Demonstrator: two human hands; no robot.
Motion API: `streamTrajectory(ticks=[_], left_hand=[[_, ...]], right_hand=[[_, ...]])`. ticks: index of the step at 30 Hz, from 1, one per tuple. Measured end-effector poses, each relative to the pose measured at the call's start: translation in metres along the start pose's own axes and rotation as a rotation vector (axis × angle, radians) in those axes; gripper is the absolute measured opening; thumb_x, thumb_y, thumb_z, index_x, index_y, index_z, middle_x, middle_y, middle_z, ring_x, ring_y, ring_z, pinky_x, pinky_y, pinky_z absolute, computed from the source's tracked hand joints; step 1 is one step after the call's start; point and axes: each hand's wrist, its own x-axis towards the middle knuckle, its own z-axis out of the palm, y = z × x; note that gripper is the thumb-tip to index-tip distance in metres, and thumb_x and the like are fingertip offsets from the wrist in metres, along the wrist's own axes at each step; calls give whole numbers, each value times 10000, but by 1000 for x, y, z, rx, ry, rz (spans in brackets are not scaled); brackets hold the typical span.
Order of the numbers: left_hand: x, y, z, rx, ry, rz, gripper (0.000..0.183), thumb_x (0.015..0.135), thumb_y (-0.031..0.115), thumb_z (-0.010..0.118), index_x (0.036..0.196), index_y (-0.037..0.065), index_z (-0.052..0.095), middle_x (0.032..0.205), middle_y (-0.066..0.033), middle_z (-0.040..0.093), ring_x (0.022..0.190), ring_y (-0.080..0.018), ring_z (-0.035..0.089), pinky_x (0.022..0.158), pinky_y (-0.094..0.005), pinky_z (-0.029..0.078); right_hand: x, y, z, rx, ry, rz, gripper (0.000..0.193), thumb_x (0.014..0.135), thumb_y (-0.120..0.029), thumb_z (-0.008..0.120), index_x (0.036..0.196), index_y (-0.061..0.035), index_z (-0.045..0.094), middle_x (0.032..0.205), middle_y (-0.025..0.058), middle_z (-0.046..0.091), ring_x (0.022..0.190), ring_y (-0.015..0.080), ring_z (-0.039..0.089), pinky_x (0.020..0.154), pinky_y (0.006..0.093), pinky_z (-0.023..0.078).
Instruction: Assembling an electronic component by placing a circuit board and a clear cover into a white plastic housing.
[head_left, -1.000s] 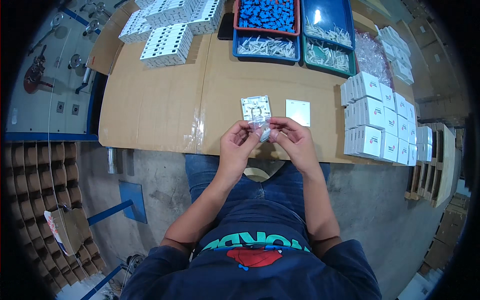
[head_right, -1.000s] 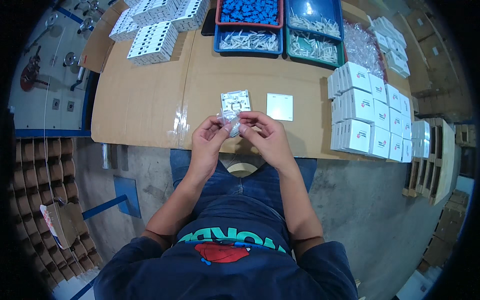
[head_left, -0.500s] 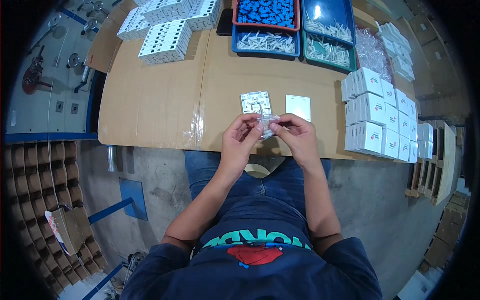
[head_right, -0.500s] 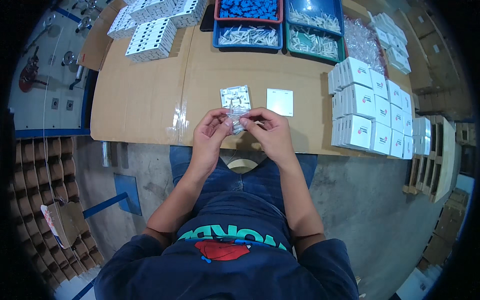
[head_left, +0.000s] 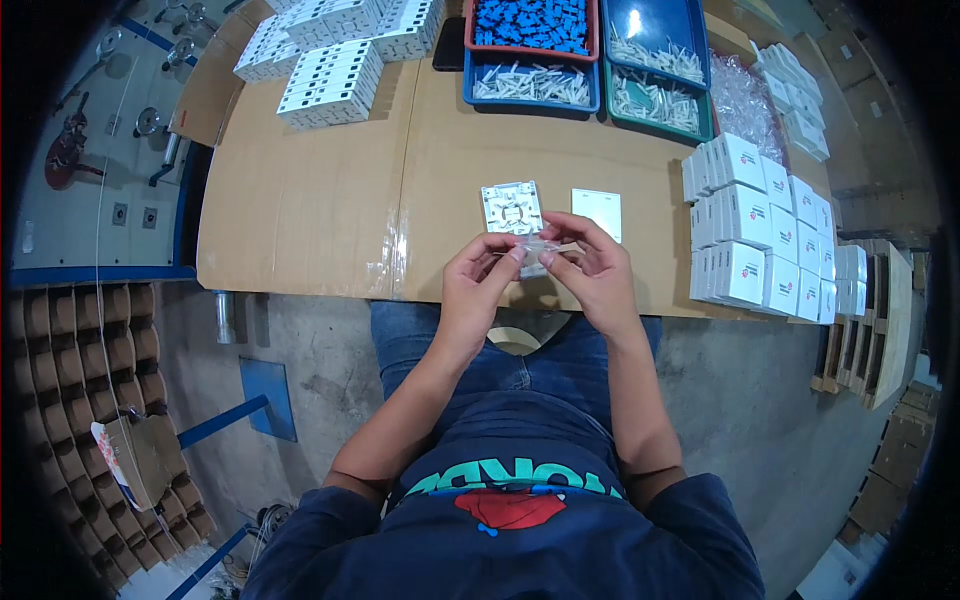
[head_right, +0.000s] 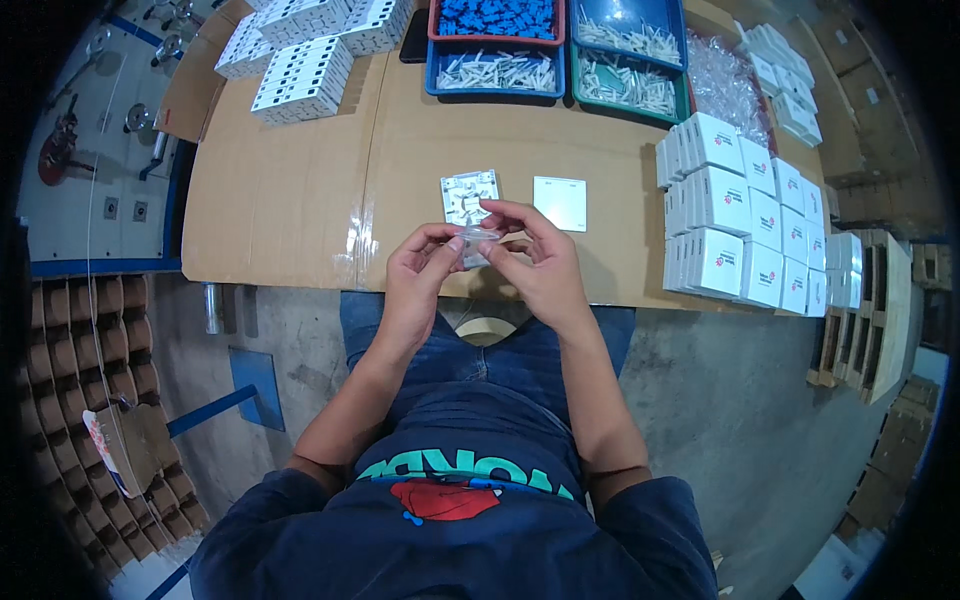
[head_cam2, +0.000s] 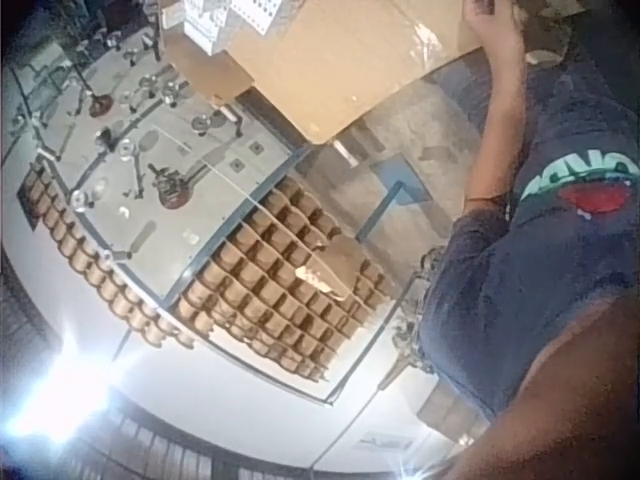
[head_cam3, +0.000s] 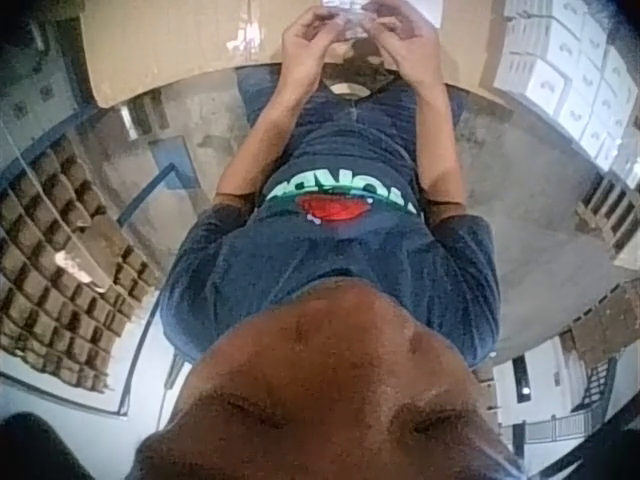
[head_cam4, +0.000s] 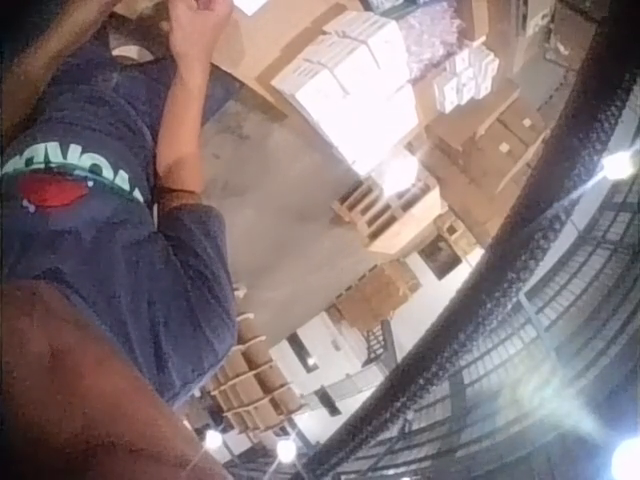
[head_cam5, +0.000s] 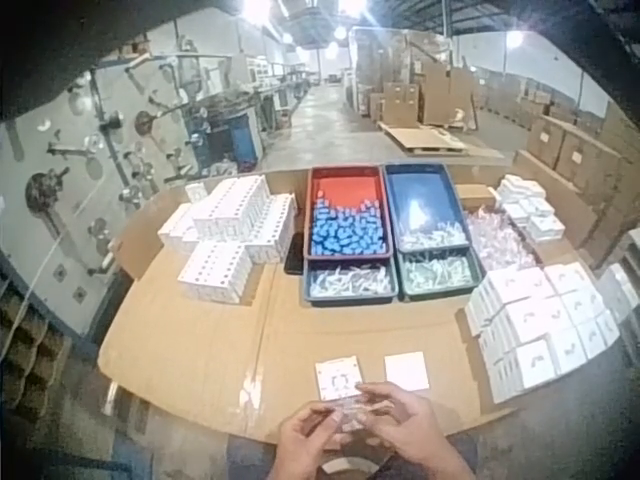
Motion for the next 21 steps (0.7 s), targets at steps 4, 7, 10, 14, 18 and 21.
streamTrajectory(ticks=[4, 7, 10, 14, 18, 21], left_hand=[[-1, -5, -1, -8, -29, -6, 158, 999, 89, 653, 1133, 6, 663, 1079, -48, 689, 963, -103, 637, 859, -263, 519], [-1, -6, 1, -16, -20, 4, 152, 1000, 94, 655, 1125, 8, 668, 1063, -40, 691, 964, -100, 636, 854, -257, 512], [-1, -8, 1, -13, -9, 11, 146, 1000, 100, 657, 1112, 8, 674, 1050, -33, 692, 970, -97, 633, 855, -253, 509], [-1, -8, 0, -4, 2, -4, 143, 1001, 120, 663, 1089, 10, 685, 1002, -18, 697, 910, -76, 622, 796, -229, 492], [-2, -7, -2, -18, 1, -26, 153, 1004, 135, 661, 1086, 10, 695, 968, -7, 702, 849, -62, 608, 743, -206, 467], [-1, -8, -2, 16, 11, -22, 170, 1009, 136, 654, 1121, 13, 691, 1002, -19, 704, 884, -67, 617, 744, -212, 475]], right_hand=[[0, -1, -1, -133, -18, -53, 294, 920, -9, 702, 1213, -32, 696, 1085, 44, 656, 1039, 123, 623, 858, 279, 517], [0, -1, -3, -174, -4, -31, 256, 923, -15, 694, 1178, -36, 716, 1052, 49, 656, 1008, 136, 637, 849, 283, 516], [0, 3, -2, -232, 14, -69, 254, 921, -12, 686, 1172, -35, 714, 1039, 53, 659, 964, 143, 646, 828, 285, 518], [0, -1, 0, -276, 6, -85, 242, 912, -13, 687, 1152, -23, 714, 1019, 59, 660, 937, 150, 650, 804, 286, 520], [0, -4, 0, -349, -17, -114, 225, 889, -31, 718, 1112, -13, 711, 997, 68, 666, 895, 152, 646, 782, 282, 519], [0, -7, 0, -424, -13, -139, 203, 877, -44, 740, 1074, -10, 707, 961, 69, 674, 858, 146, 643, 760, 279, 519]])
